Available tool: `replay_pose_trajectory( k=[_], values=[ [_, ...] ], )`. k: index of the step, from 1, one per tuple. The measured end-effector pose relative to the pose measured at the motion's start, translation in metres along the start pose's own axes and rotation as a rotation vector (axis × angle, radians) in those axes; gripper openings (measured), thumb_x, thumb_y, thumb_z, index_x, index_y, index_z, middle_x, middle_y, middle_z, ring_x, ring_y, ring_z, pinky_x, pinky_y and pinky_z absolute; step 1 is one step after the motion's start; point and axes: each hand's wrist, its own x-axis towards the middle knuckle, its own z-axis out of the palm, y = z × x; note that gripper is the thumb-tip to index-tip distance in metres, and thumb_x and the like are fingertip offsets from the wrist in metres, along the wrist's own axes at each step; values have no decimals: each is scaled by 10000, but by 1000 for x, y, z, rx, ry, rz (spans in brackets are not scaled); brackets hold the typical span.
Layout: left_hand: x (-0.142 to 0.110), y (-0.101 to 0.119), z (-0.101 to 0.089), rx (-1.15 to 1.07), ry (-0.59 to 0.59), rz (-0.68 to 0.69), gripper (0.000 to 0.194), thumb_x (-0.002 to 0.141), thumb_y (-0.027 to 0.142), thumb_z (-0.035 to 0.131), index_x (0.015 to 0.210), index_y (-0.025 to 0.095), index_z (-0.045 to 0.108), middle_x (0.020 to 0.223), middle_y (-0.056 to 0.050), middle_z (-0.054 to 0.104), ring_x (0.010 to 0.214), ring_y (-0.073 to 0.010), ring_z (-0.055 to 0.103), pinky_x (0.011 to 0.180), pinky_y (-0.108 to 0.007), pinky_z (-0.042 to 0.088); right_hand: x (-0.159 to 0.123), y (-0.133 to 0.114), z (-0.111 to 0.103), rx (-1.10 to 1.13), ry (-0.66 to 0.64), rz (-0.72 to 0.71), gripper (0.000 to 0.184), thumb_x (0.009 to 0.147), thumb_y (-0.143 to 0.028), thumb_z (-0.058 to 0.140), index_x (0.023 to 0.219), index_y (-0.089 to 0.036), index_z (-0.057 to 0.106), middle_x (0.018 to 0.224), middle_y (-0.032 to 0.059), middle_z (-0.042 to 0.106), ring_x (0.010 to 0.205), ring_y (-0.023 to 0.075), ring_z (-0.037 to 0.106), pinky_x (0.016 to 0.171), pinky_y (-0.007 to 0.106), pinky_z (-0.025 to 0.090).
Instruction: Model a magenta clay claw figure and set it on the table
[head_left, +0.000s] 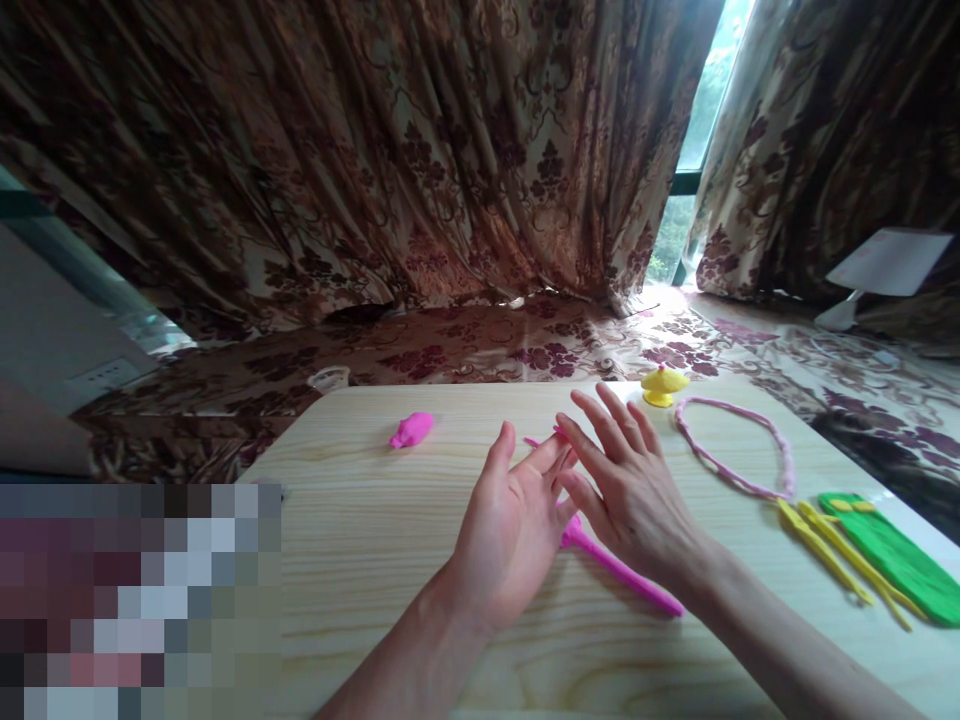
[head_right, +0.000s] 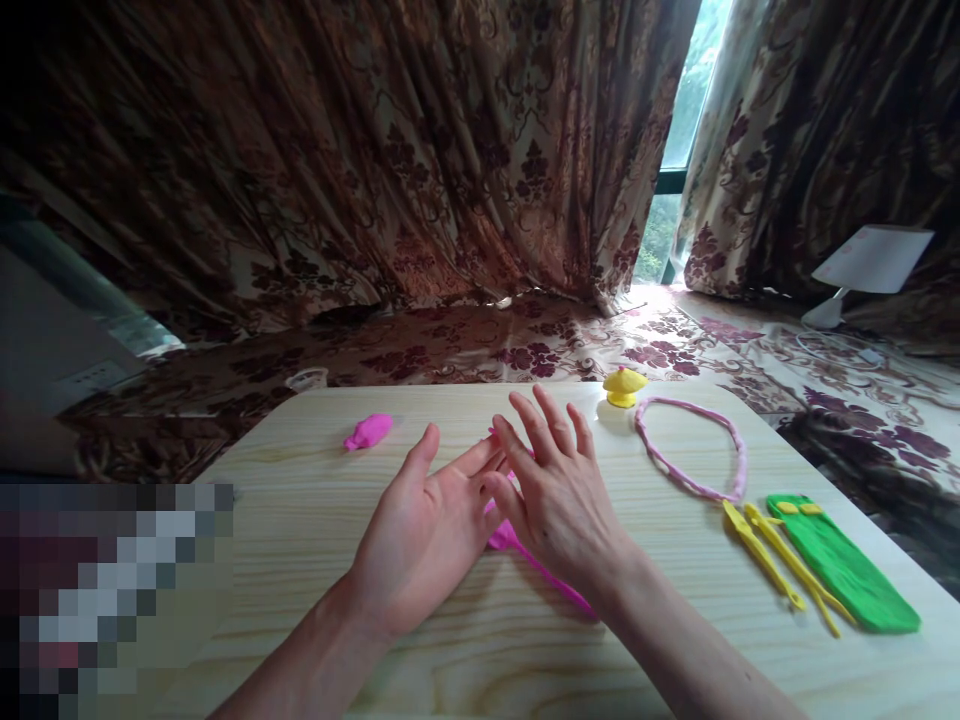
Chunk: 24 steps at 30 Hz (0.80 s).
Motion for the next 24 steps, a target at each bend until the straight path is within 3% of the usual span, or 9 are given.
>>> replay_pose_trajectory(
  k=[4,9,12,18,21,24],
  values=[
    [0,0,0,-8,38,-13,582,845,581,330,1144,146,576,1046,-109,616,874,-204,587,756,-290,451,0,1,0,-4,-53,-47,471,886,-344,414,1334,-199,401,1480,74,230,1374,270,62,1086,516,113],
    [-1,0,1,-41,-1,-15,524,893,500,301,1193,139,534,1109,-99,591,827,-150,578,771,-256,443,0,2,2,-31,-28,33,474,892,-344,401,1336,-178,398,1473,92,239,1375,272,48,1080,517,127],
    [-1,-1,0,-43,23,-29,505,889,502,315,1180,158,542,1144,-92,577,850,-156,573,748,-255,448,-1,0,1,-8,-67,-17,483,886,-342,413,1350,-211,376,1478,70,231,1375,263,62,1086,503,132],
    [3,-8,-9,23,91,26,288,885,326,448,1086,184,597,1189,-59,553,904,-120,554,734,-202,439,0,2,1,14,-31,46,480,882,-373,421,1320,-177,411,1467,93,251,1374,267,69,1085,502,147],
    [5,-13,-15,120,184,49,212,830,203,542,1023,160,619,1095,-70,589,932,-147,561,704,-205,448,-1,4,4,73,-49,19,510,858,-359,469,1324,-165,396,1460,105,262,1369,267,97,1084,495,169],
    [6,-14,-20,181,227,60,163,786,155,591,941,131,636,898,-56,621,807,-128,578,670,-205,458,-2,4,4,167,-32,-3,569,809,-309,547,1329,-158,373,1429,118,314,1353,265,159,1079,478,203]
  ],
)
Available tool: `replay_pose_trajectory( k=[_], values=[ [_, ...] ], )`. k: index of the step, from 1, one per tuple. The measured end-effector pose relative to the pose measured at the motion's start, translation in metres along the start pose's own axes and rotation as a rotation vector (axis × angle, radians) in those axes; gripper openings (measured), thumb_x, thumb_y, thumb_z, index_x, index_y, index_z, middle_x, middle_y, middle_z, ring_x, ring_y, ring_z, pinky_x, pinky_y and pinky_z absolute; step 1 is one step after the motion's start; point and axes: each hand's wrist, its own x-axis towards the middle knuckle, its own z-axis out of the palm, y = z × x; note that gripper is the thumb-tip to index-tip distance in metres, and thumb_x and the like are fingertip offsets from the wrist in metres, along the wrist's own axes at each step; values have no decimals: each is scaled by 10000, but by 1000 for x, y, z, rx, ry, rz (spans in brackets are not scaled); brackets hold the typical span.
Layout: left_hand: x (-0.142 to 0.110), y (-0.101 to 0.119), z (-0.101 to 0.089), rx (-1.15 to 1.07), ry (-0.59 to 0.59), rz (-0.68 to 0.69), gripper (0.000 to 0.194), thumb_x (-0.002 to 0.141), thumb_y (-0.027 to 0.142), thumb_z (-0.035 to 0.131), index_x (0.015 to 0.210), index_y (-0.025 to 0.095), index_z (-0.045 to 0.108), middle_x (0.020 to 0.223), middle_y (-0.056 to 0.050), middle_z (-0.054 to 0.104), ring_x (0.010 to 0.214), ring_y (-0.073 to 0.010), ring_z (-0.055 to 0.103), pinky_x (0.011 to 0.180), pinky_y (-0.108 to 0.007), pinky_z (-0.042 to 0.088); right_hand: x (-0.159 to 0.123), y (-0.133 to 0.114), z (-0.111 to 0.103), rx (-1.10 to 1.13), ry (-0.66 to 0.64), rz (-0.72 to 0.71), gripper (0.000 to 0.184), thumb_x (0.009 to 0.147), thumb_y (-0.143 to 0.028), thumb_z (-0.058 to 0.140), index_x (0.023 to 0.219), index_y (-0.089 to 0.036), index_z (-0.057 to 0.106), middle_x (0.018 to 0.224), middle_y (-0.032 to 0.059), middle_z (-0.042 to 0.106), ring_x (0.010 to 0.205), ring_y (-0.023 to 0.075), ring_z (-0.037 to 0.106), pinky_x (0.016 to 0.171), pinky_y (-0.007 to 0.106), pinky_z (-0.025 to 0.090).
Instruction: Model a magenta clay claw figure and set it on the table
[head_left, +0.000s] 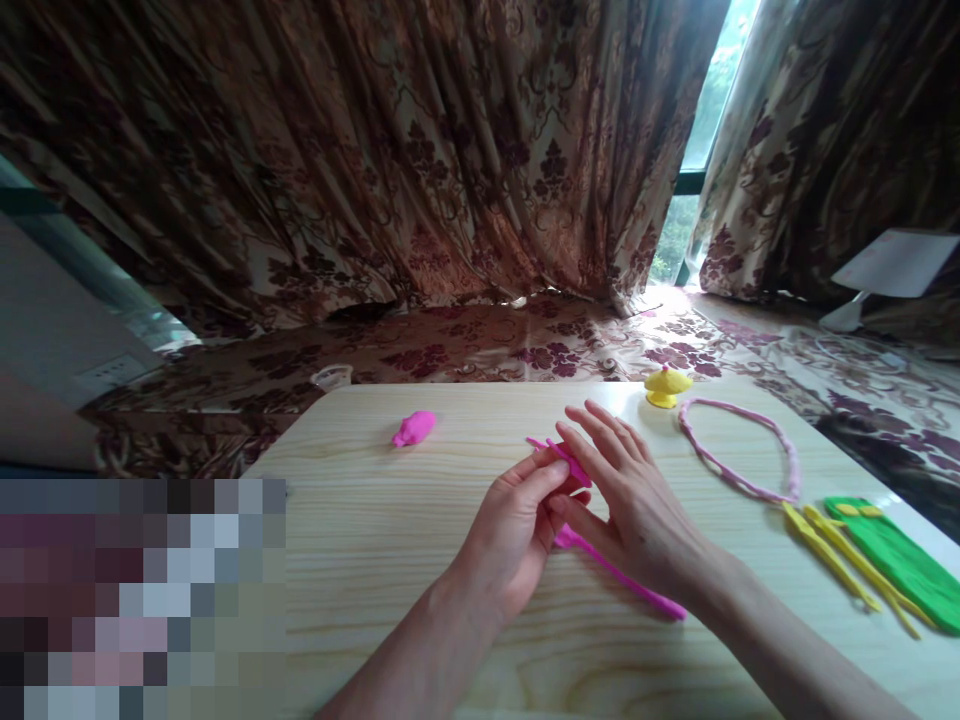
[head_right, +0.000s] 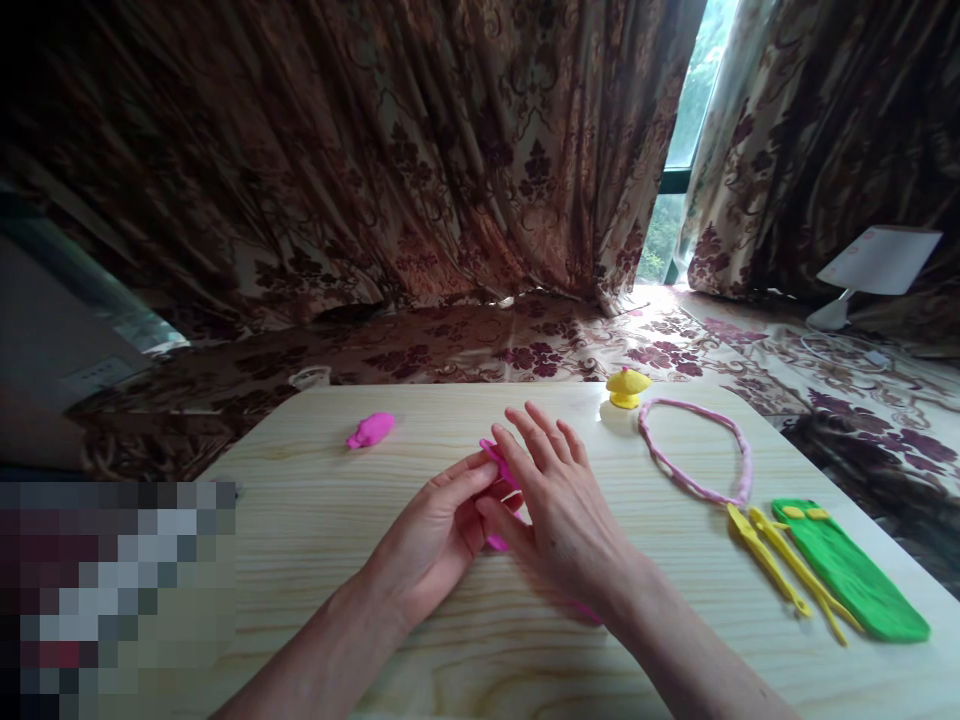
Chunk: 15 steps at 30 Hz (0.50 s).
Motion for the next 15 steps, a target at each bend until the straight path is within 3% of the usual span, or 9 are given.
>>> replay_pose_trajectory(
  k=[3,7,10,15],
  values=[
    [0,1,0,27,66,29,135,768,147,613,898,114,634,820,-47,618,752,-106,577,683,-199,465,1,2,-3,123,61,19,566,764,-265,604,1286,-163,410,1357,119,398,1289,251,299,1046,429,290],
    [1,4,1,47,118,65,129,770,151,616,894,115,619,845,-52,615,769,-96,572,718,-203,468,2,4,-7,224,152,95,247,781,-217,589,1026,-182,570,1110,92,539,1042,211,513,881,369,430],
    [2,4,-1,70,107,84,115,776,169,609,883,126,614,878,-48,609,806,-106,570,781,-247,467,2,5,-8,251,161,109,68,800,-192,570,861,-189,601,947,59,576,899,187,549,795,349,445],
    [1,1,-2,252,164,163,151,757,235,638,871,137,623,861,-43,615,784,-108,562,771,-260,460,1,5,-6,318,154,124,94,802,-191,579,891,-187,611,900,49,591,844,175,555,762,327,443]
  ],
)
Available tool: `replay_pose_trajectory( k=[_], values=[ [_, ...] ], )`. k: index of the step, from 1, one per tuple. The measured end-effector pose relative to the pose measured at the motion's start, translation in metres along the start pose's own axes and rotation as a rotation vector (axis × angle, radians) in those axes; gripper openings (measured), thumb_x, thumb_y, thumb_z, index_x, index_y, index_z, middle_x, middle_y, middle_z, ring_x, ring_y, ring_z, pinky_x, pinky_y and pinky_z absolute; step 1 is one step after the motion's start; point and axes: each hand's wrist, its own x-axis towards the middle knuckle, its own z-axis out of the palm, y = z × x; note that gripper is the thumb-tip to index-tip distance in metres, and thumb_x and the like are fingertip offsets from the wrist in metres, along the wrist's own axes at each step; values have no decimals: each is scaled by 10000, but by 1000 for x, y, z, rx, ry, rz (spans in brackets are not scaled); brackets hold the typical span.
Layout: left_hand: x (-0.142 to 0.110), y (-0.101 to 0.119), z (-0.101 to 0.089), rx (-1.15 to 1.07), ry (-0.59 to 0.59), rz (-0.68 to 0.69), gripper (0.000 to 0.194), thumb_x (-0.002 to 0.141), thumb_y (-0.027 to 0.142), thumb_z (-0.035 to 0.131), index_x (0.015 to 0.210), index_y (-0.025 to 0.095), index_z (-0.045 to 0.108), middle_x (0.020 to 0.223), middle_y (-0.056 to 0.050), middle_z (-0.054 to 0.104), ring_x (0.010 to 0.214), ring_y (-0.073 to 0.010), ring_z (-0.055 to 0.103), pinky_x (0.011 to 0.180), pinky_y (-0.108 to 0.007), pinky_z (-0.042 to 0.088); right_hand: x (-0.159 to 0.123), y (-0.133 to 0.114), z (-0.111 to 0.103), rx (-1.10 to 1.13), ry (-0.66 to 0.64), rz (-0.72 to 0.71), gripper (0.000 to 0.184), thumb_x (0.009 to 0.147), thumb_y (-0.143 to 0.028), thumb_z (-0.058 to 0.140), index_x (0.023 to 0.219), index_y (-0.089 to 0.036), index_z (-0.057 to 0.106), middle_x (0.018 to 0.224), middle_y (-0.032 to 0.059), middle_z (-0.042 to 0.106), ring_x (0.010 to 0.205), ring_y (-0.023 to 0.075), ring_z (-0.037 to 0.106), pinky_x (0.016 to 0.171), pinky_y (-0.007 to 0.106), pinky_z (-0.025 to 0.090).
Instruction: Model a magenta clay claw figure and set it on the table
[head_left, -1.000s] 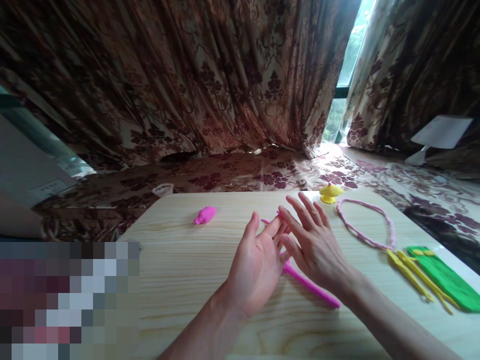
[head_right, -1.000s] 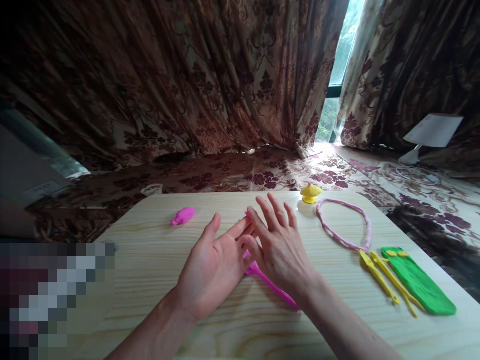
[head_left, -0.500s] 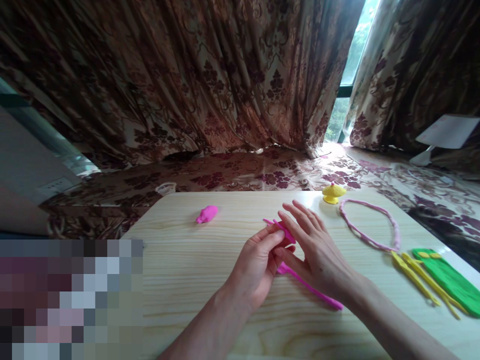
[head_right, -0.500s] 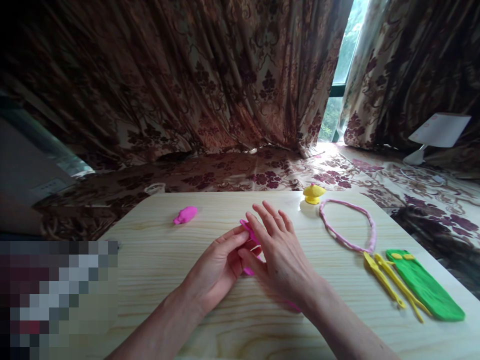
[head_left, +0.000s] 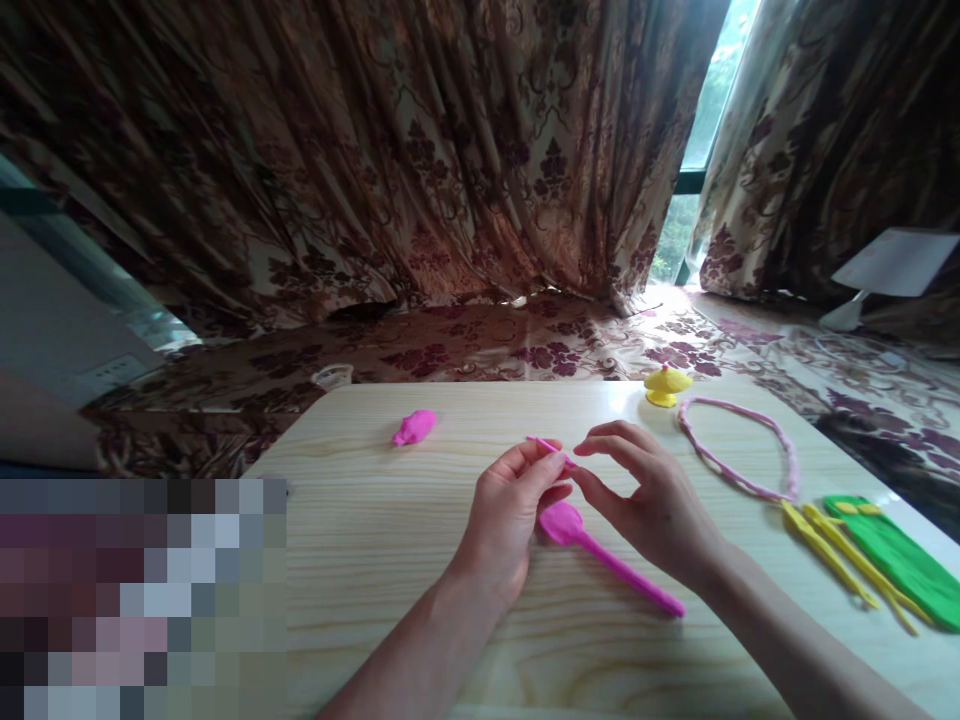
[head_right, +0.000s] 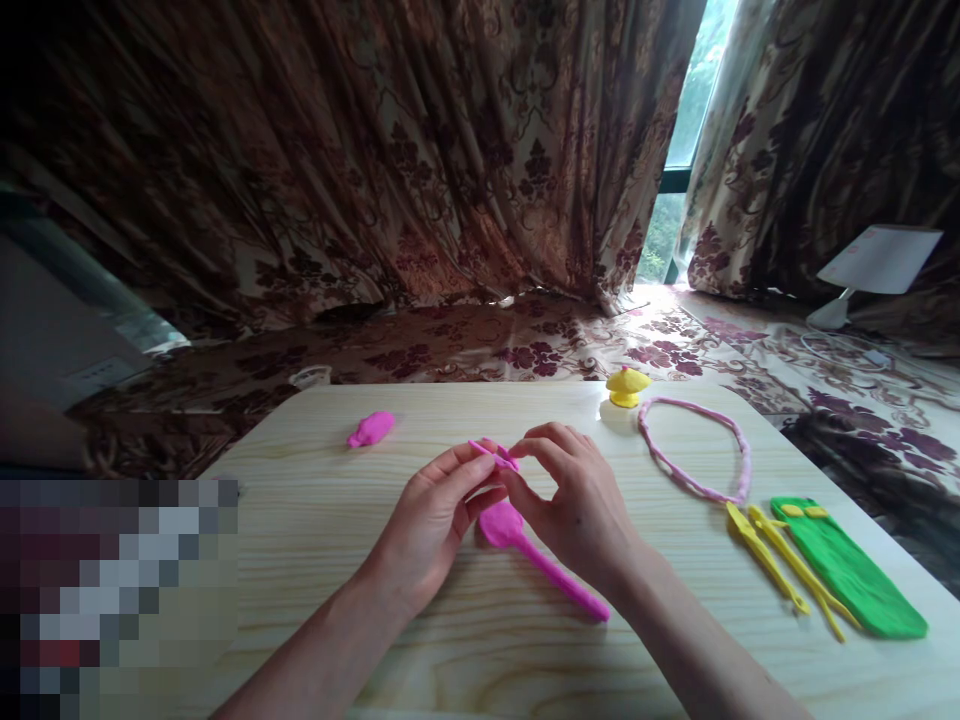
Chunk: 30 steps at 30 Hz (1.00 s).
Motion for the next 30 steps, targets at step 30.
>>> replay_pose_trajectory(
  k=[30],
  values=[
    [26,8,-48,1529,-258,619,355,886,306,381,1184,233,561,1376,-70,410,1344,-261,188,1096,-490,106,41,72,32,346,-307,461,187,738,-244,558,818,-155,702,684,19,675,593,137,576,538,228,443]
  ],
)
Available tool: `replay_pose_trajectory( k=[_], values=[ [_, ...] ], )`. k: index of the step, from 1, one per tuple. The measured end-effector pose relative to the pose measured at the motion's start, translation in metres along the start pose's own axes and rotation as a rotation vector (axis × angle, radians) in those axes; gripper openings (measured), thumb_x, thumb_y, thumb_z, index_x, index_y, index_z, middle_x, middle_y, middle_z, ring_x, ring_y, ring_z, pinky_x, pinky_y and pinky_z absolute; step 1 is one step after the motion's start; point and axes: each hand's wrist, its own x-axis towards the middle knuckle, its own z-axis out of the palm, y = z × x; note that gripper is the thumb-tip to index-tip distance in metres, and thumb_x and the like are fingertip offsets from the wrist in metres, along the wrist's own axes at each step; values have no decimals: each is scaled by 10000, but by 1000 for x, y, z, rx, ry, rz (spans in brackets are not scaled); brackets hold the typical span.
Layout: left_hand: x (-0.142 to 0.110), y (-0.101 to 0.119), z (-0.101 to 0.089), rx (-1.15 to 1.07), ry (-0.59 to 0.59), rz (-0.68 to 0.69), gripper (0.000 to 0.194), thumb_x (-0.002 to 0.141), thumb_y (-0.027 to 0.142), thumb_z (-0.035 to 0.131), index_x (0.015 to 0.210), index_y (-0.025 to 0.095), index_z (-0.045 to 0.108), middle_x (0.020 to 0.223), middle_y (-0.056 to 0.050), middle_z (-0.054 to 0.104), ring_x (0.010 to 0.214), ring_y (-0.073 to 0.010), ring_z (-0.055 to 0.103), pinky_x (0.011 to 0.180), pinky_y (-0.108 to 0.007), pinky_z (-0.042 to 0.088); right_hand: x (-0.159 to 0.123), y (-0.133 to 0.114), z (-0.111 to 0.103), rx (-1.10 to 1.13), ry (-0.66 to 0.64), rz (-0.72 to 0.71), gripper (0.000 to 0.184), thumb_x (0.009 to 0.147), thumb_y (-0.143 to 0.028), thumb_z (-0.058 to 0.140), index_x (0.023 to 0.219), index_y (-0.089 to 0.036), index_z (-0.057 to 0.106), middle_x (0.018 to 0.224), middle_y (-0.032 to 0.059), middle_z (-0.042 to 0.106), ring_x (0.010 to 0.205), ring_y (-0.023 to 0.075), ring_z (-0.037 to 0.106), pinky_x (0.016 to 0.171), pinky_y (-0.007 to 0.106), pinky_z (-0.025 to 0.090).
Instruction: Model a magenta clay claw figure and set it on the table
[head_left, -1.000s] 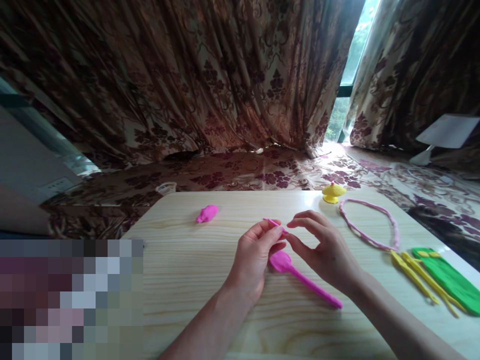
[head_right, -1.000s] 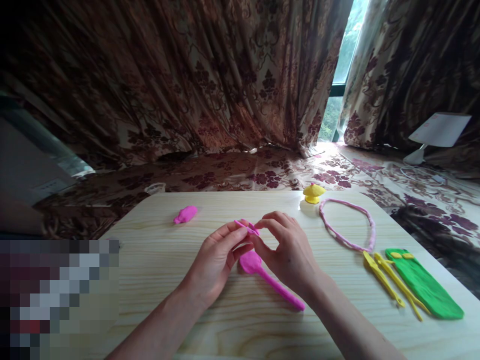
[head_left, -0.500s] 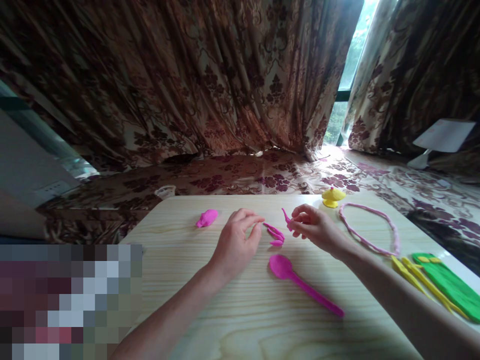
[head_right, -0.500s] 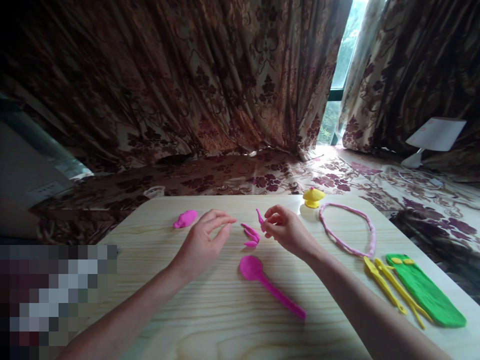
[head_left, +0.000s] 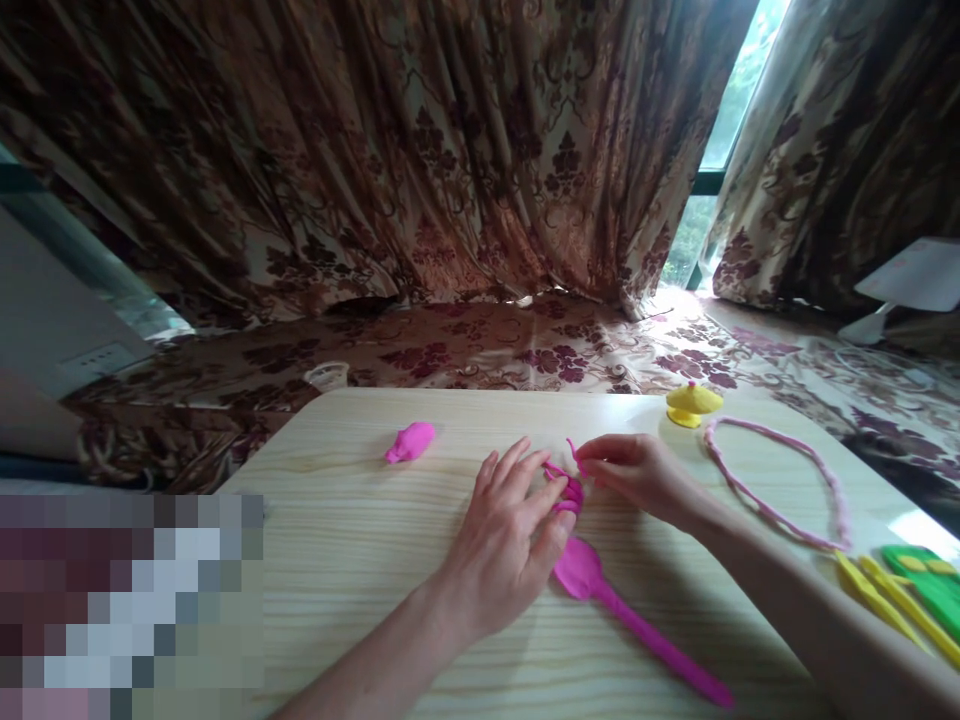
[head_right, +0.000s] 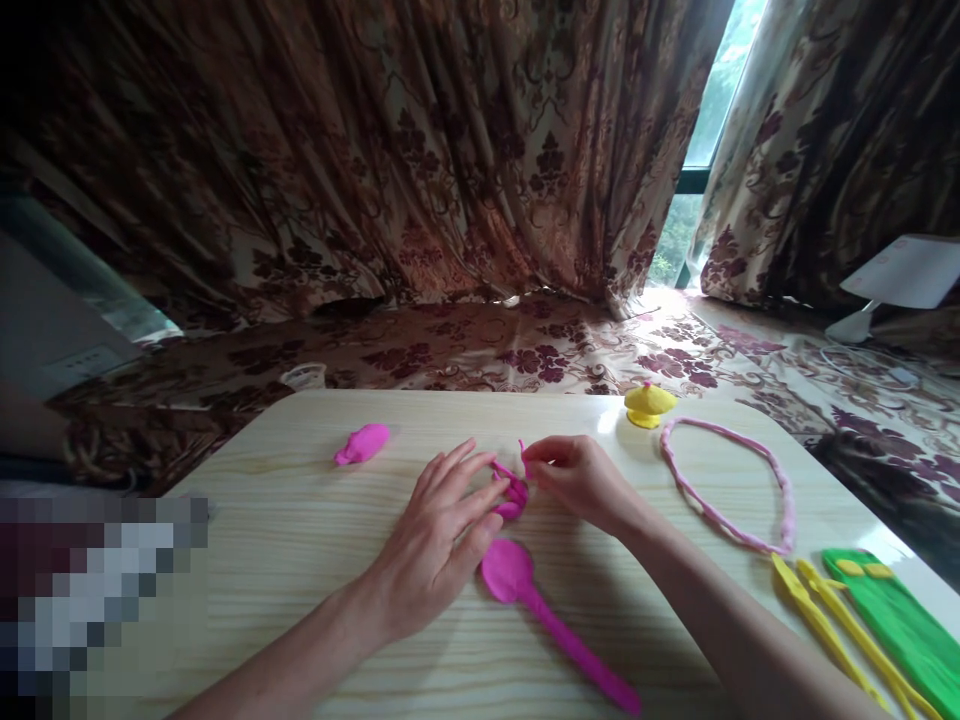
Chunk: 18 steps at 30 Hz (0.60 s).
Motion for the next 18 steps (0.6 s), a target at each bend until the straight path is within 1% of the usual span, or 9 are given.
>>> replay_pose_trajectory(
  k=[3,10,18],
  values=[
    [-1,0,0,13,-20,7,372,883,325,387,1207,232,545,1386,-74,398,1349,-265,179,1098,-493,94,-3,2,1,-59,2,-37,157,728,-219,563,795,-158,690,691,13,668,607,136,565,549,227,433],
    [-2,0,1,34,-57,20,423,882,380,380,1264,235,490,1421,-81,349,1361,-265,144,1097,-509,83,-7,-4,0,-202,18,-90,122,739,-196,542,747,-174,662,666,0,654,574,121,536,532,218,403],
    [-2,1,0,49,-77,22,424,880,402,374,1241,230,514,1423,-84,346,1364,-262,134,1101,-496,69,-10,-4,3,-285,20,-105,121,754,-198,532,756,-181,652,668,2,661,578,127,556,538,218,420]
  ],
)
